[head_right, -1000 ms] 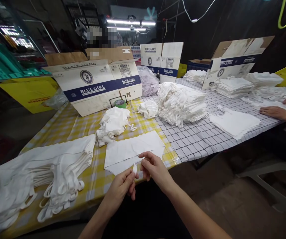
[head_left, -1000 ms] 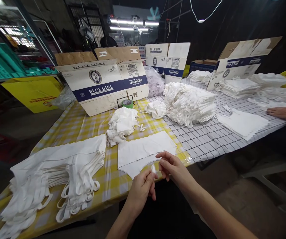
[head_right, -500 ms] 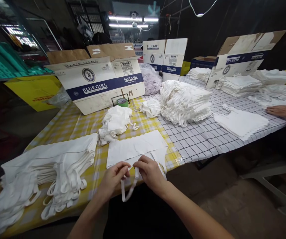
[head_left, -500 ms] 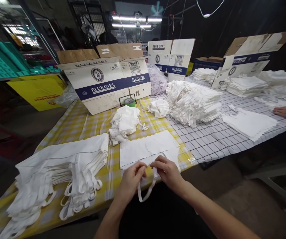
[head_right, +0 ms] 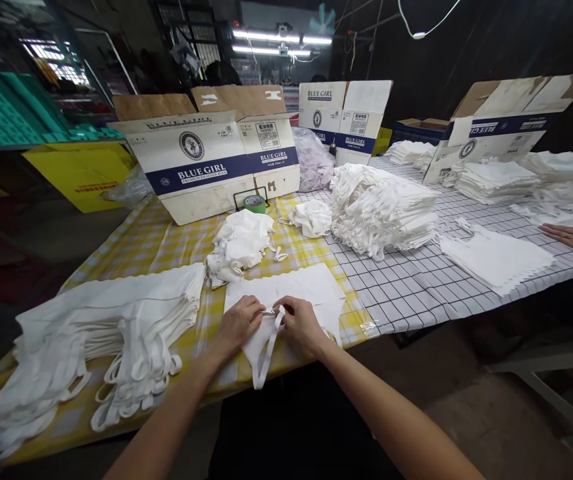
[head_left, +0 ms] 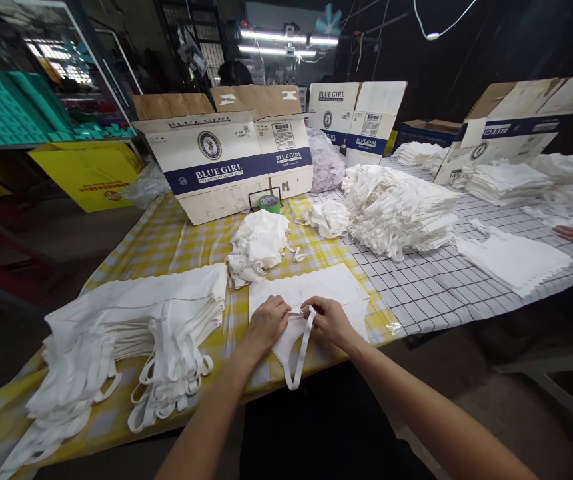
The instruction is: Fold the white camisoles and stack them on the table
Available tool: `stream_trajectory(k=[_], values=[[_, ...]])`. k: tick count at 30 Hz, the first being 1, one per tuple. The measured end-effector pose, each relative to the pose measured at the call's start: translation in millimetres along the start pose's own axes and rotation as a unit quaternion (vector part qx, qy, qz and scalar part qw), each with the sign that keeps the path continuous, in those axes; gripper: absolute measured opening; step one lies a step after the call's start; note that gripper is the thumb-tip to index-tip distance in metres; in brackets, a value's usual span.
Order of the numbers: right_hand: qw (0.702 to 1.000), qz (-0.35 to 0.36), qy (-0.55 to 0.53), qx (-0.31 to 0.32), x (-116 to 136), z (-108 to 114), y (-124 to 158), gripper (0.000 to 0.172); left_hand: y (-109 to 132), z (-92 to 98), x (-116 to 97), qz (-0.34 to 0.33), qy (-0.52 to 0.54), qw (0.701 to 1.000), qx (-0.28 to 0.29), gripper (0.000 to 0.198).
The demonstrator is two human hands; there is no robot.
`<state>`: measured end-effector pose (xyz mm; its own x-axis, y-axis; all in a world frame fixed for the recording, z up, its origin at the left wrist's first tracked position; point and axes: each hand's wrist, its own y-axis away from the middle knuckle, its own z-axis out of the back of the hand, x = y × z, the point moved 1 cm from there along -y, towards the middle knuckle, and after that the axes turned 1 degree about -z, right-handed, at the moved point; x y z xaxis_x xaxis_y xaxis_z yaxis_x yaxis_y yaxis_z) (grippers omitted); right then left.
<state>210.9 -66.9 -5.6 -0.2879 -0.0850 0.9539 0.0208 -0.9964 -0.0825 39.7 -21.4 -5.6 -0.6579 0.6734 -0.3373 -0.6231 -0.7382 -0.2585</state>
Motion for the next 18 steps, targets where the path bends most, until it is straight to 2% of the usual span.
stream_trajectory(k=[6,11,18], values=[[0.996,0.039,0.076,0.016,-3,-10,-27,0.018,-4,-1.9,11,0.05,0.116,0.991,-0.033,0.014],[0.994,0.035,0.096,0.027,-4,-20,-39,0.017,-9,-3.1,13,0.074,0.124,0.989,-0.02,0.016],[0.992,0.049,0.116,0.02,-4,-21,-41,0.017,-8,1.5,12,0.065,0.115,0.991,-0.016,0.018]])
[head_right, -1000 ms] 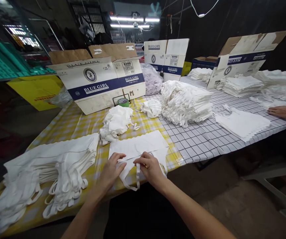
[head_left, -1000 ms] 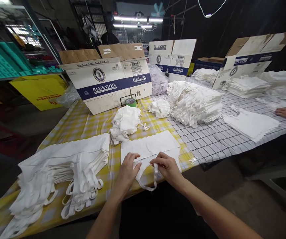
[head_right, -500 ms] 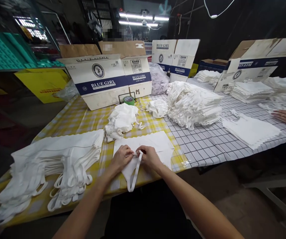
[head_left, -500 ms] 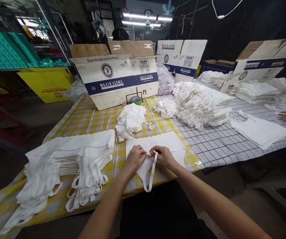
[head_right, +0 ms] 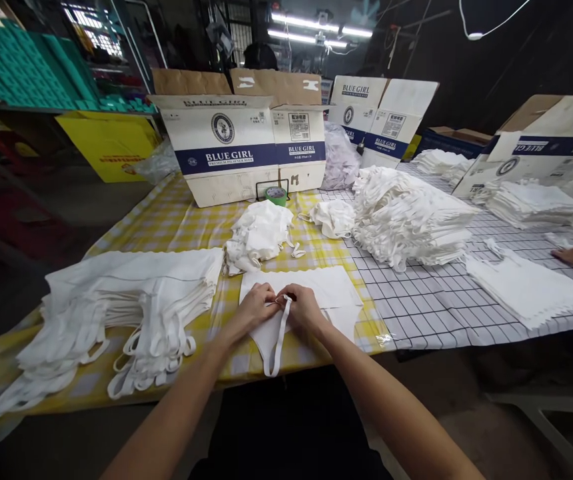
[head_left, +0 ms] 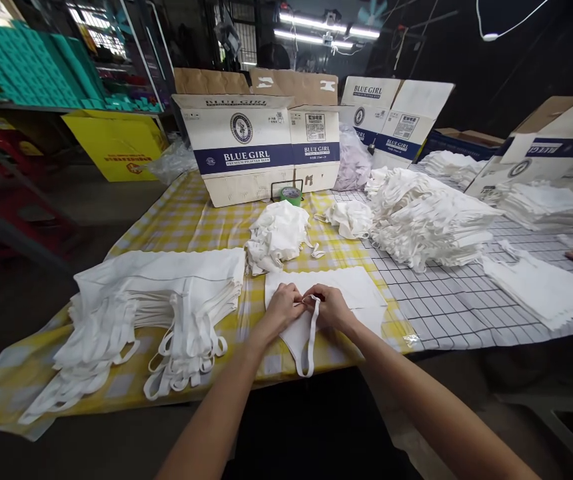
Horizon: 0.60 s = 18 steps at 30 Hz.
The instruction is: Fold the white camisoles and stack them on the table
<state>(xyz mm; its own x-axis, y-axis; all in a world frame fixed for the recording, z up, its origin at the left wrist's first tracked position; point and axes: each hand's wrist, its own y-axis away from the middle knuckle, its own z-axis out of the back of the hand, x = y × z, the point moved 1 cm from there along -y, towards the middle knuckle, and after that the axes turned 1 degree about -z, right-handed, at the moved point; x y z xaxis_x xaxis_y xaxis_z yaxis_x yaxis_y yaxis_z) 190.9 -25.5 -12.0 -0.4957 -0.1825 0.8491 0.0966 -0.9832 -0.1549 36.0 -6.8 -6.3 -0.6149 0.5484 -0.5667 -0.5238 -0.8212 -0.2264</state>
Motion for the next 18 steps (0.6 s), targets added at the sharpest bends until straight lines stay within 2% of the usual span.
stream_trajectory(k=[9,15,18], values=[[0.999,0.023,0.008,-0.026,0,-6,3,0.018,0,2.6,-5,0.015,0.01,1.0,0.002,0.018],[0.99,0.096,0.098,-0.013,7,-4,7,0.022,1,1.8,-3,0.013,0.027,1.0,-0.005,0.019],[0.982,0.111,0.151,-0.001,10,0,9,0.023,2,1.5,-3,0.016,0.043,0.999,-0.014,0.018]])
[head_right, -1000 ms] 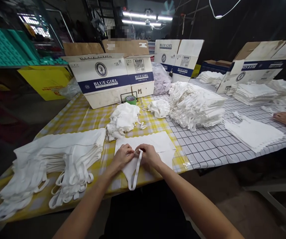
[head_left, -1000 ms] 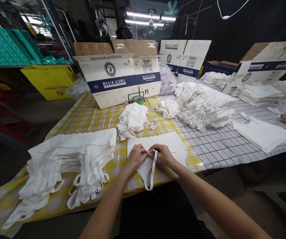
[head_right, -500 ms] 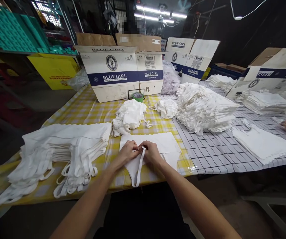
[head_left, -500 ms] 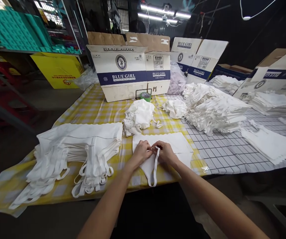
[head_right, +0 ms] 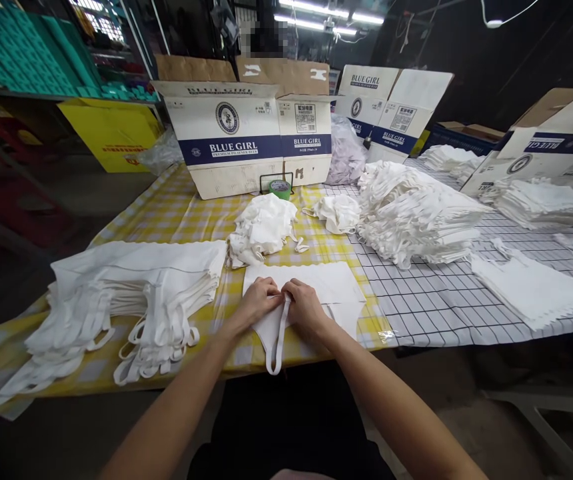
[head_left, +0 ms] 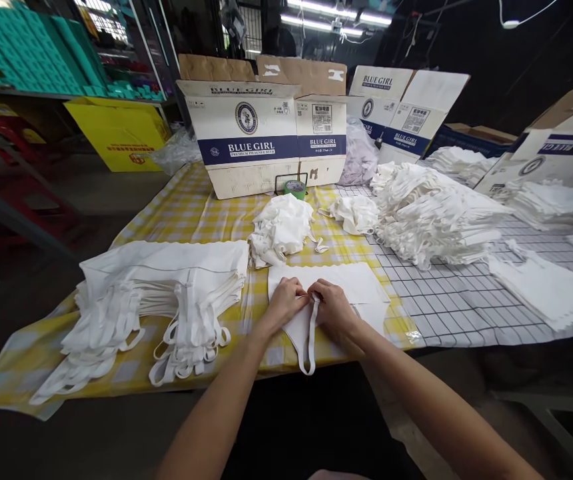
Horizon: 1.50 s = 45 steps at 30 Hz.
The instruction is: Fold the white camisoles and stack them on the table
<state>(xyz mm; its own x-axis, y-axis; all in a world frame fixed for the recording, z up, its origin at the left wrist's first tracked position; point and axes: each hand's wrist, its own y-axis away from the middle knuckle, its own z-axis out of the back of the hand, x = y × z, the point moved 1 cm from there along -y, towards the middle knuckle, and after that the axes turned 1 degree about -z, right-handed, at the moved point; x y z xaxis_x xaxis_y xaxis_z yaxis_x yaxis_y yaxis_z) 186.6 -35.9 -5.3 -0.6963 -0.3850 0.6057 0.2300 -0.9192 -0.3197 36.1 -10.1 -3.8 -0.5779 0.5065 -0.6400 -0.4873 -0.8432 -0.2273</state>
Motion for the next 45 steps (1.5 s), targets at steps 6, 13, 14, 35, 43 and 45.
stream_trajectory(k=[6,13,14,35,43,45], values=[[0.999,-0.03,-0.018,0.019,3,8,5,0.017,3,1.3,0,0.018,0.024,0.999,-0.01,0.015],[0.844,-0.262,-0.467,0.035,11,6,23,0.031,9,3.8,2,0.018,0.033,0.999,0.008,0.014],[0.803,-0.277,-0.526,0.044,15,7,27,0.033,10,4.1,2,0.016,0.029,0.999,0.011,0.015],[0.848,-0.272,-0.454,0.025,49,7,180,0.041,49,44.6,30,0.059,-0.036,0.997,0.046,0.033],[0.95,-0.286,0.025,-0.119,-71,110,36,0.032,-10,35.4,37,0.266,-0.245,0.926,-0.104,0.041],[0.941,-0.318,0.049,-0.108,-99,118,6,0.029,-24,36.2,41,0.313,-0.247,0.915,-0.069,0.046]])
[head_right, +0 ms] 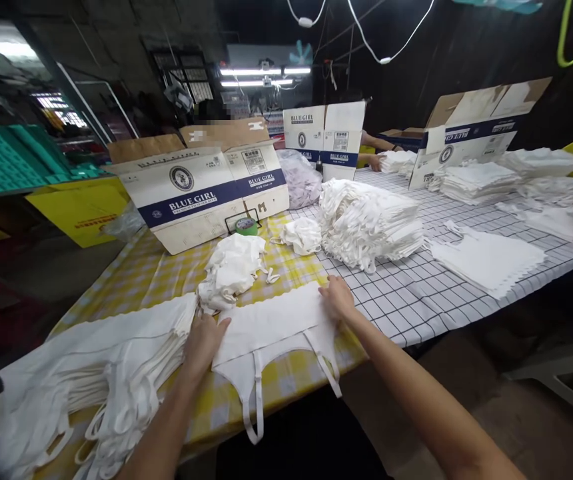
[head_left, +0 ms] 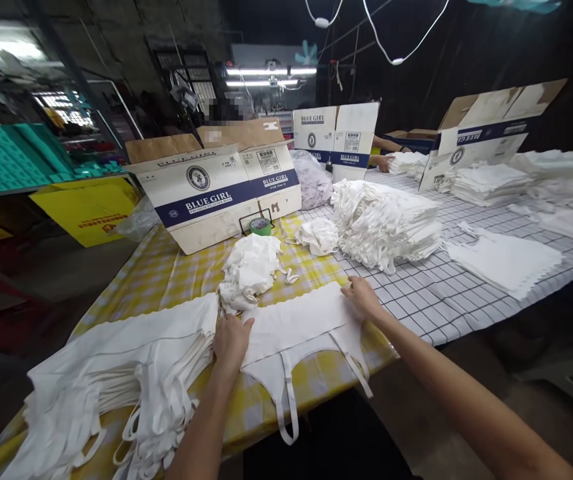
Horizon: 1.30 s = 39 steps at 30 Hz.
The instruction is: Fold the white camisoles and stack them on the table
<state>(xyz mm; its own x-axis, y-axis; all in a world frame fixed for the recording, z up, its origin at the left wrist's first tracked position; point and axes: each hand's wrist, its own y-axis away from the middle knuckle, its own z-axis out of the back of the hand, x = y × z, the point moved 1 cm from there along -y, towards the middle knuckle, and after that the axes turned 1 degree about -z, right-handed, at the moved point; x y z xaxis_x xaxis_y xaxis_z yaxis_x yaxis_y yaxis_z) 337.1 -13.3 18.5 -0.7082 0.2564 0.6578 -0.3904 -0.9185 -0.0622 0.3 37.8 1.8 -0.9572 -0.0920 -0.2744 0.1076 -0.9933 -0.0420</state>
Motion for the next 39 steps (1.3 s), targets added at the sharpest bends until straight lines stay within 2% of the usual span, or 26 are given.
stream_trajectory(k=[3,5,8,12,14,16,18,21,24,26,27,29,32,34,37,39], values=[[0.999,-0.027,0.009,0.036,-1,-16,-32,0.021,-17,1.3,1,0.001,0.03,0.998,0.058,0.035],[0.997,-0.033,0.001,0.066,1,-27,-40,0.013,-22,2.4,4,-0.021,0.058,0.996,0.069,0.024],[0.993,-0.033,-0.036,0.109,5,-33,-40,0.009,-19,1.5,7,-0.054,0.108,0.991,0.062,0.017],[0.976,-0.026,-0.12,0.178,6,-17,-33,0.01,-8,1.8,6,-0.092,0.184,0.977,0.051,0.018],[0.96,-0.01,-0.175,0.219,7,-3,-31,0.014,-6,9.8,3,-0.097,0.271,0.956,0.058,0.02],[0.943,0.007,-0.221,0.249,11,15,-32,0.02,-8,26.0,-4,-0.091,0.388,0.915,0.067,0.024],[0.928,0.025,-0.271,0.256,21,36,-38,0.026,-13,49.9,-14,-0.086,0.477,0.872,0.069,0.03],[0.897,0.076,-0.379,0.213,42,71,-45,0.033,-21,92.9,-31,-0.113,0.534,0.837,0.036,0.038],[0.885,0.15,-0.409,0.164,57,103,-40,0.029,-17,127.5,-39,-0.188,0.541,0.82,-0.005,0.037],[0.9,0.194,-0.358,0.154,55,116,-27,0.022,-4,134.6,-36,-0.244,0.501,0.83,-0.002,0.035],[0.908,0.214,-0.323,0.156,49,118,-19,0.019,6,131.5,-32,-0.266,0.475,0.839,0.013,0.033],[0.92,0.244,-0.257,0.17,30,111,1,0.015,30,112.8,-20,-0.292,0.427,0.853,0.065,0.029],[0.924,0.244,-0.2,0.214,-13,84,34,0.008,71,66.5,4,-0.307,0.366,0.86,0.179,0.023],[0.924,0.229,-0.185,0.245,-40,64,55,0.003,96,38.2,17,-0.335,0.302,0.861,0.235,0.021],[0.928,0.215,-0.165,0.257,-66,51,82,0.014,122,14.8,30,-0.371,0.203,0.873,0.243,0.014],[0.935,0.203,-0.149,0.25,-74,51,93,0.023,130,9.0,35,-0.394,0.149,0.88,0.221,0.033]])
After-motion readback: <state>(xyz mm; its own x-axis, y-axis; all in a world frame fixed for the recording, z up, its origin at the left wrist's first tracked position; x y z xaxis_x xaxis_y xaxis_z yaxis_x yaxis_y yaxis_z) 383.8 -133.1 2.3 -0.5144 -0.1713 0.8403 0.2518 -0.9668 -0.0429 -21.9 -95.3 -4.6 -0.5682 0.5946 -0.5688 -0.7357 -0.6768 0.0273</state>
